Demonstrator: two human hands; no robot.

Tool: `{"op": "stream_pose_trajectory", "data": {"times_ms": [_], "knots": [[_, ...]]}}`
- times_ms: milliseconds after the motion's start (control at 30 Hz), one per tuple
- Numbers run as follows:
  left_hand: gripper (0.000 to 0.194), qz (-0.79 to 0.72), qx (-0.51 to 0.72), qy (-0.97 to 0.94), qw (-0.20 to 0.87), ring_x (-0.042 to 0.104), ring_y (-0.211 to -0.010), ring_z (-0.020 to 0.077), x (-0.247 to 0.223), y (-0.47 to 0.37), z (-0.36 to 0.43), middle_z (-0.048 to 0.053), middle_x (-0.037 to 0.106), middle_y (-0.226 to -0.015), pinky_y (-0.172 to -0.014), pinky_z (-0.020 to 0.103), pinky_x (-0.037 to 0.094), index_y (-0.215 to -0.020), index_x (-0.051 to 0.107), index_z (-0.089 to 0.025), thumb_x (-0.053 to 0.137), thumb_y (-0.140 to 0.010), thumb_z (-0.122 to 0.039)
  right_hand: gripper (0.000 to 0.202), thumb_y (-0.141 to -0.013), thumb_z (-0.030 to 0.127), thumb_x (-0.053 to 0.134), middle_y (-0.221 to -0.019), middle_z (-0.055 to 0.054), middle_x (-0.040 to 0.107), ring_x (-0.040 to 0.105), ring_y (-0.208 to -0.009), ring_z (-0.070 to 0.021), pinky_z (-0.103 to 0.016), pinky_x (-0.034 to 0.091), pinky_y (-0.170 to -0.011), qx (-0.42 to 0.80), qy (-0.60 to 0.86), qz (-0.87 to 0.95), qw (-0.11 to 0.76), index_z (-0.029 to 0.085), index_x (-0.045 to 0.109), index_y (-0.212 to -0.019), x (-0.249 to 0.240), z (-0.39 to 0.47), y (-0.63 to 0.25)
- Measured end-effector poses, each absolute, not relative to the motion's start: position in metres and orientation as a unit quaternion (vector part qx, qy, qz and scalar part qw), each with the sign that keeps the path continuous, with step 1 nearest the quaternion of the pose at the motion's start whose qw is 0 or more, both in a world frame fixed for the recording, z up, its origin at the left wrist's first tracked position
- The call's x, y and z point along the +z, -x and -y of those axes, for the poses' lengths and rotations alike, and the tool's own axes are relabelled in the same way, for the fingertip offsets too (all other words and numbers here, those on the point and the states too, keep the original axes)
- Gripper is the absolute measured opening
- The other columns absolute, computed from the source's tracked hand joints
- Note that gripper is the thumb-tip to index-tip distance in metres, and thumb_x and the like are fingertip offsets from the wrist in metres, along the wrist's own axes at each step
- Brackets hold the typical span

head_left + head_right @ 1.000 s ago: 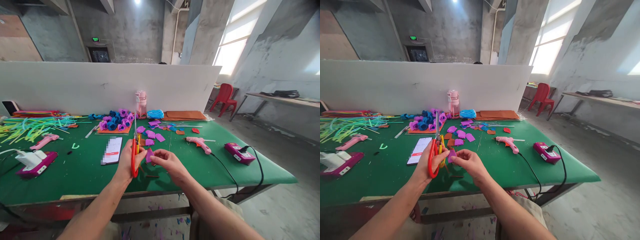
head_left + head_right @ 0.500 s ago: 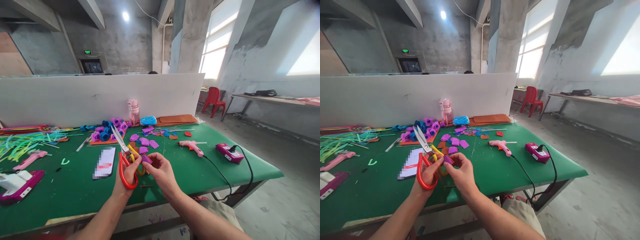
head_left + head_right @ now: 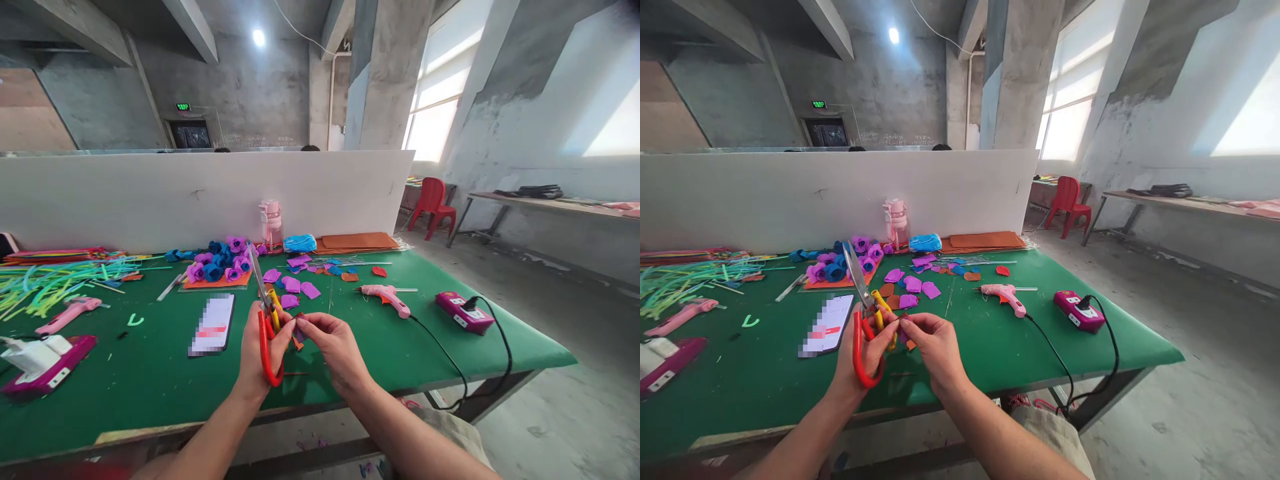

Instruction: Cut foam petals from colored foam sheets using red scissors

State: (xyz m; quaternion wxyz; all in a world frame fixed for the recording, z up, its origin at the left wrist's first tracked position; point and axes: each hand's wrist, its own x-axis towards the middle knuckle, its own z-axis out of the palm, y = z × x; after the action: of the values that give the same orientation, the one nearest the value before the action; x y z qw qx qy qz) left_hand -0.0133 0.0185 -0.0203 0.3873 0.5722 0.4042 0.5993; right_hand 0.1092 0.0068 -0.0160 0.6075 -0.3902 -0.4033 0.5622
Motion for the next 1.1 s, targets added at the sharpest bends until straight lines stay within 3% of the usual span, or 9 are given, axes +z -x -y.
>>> {"op": "stream_pose_trajectory", "data": {"times_ms": [167, 233, 433, 633, 900, 1100], "knots": [[0.016, -0.426, 0.516, -0.659, 0.342, 0.063, -0.081, 0.0159, -0.014, 0.026, -0.022, 0.003, 0.062, -0.090, -0.079, 0.031, 0.049, -0.094, 0.047, -0.021, 0.052, -0.083, -0.031, 0.023, -0.056, 0.038, 0.079, -0.063, -0.001, 0.067, 0.055, -0.063, -0.0130, -0.028, 0.043, -0.068, 0.570, 0.400, 0.360, 0.621, 0.017, 0.072, -0.064, -0.012, -0.012, -0.117], [0.013, -0.466, 0.437, -0.699, 0.321, 0.064, -0.080, 0.0177, -0.011, 0.030, -0.020, 0.004, 0.064, -0.091, -0.075, 0.031, 0.049, -0.092, 0.047, -0.021, 0.048, -0.083, -0.031, 0.024, -0.052, 0.036, 0.082, -0.065, -0.001, 0.068, 0.055, -0.063, -0.0122, -0.027, 0.044, -0.068, 0.577, 0.393, 0.329, 0.636, 0.018, 0.072, -0.064, -0.008, -0.017, -0.125], [0.006, -0.541, 0.302, -0.741, 0.258, 0.060, -0.058, 0.0185, -0.008, 0.034, 0.001, -0.002, 0.059, -0.062, -0.058, 0.026, 0.040, -0.080, 0.049, -0.023, 0.052, -0.079, -0.028, 0.022, -0.050, 0.030, 0.085, -0.069, 0.001, 0.068, 0.057, -0.067, -0.0104, -0.022, 0.045, -0.068, 0.582, 0.342, 0.261, 0.690, 0.018, 0.071, -0.063, -0.001, -0.030, -0.148], [0.015, -0.537, 0.125, -0.819, 0.161, 0.063, -0.070, 0.0218, 0.009, 0.028, 0.016, 0.009, 0.065, -0.084, -0.060, 0.027, 0.039, -0.094, 0.047, -0.019, 0.044, -0.080, -0.017, 0.018, -0.056, 0.028, 0.083, -0.069, 0.002, 0.066, 0.054, -0.064, -0.0075, -0.018, 0.044, -0.065, 0.579, 0.332, 0.283, 0.689, 0.018, 0.072, -0.066, -0.003, -0.029, -0.148], [0.018, -0.550, 0.105, -0.818, 0.129, 0.065, -0.088, 0.0247, 0.013, 0.024, 0.017, 0.013, 0.067, -0.096, -0.073, 0.032, 0.044, -0.100, 0.049, -0.018, 0.041, -0.084, -0.015, 0.015, -0.061, 0.028, 0.080, -0.066, 0.003, 0.062, 0.049, -0.062, -0.0074, -0.019, 0.040, -0.062, 0.573, 0.328, 0.318, 0.681, 0.018, 0.071, -0.068, -0.005, -0.025, -0.143], [0.021, -0.555, 0.059, -0.823, 0.103, 0.066, -0.081, 0.0276, 0.015, 0.022, 0.018, 0.011, 0.066, -0.093, -0.066, 0.034, 0.045, -0.101, 0.047, -0.017, 0.038, -0.083, -0.011, 0.016, -0.063, 0.031, 0.078, -0.065, 0.003, 0.060, 0.047, -0.062, -0.0089, -0.022, 0.038, -0.063, 0.551, 0.334, 0.340, 0.685, 0.018, 0.070, -0.069, -0.005, -0.025, -0.143]]}}
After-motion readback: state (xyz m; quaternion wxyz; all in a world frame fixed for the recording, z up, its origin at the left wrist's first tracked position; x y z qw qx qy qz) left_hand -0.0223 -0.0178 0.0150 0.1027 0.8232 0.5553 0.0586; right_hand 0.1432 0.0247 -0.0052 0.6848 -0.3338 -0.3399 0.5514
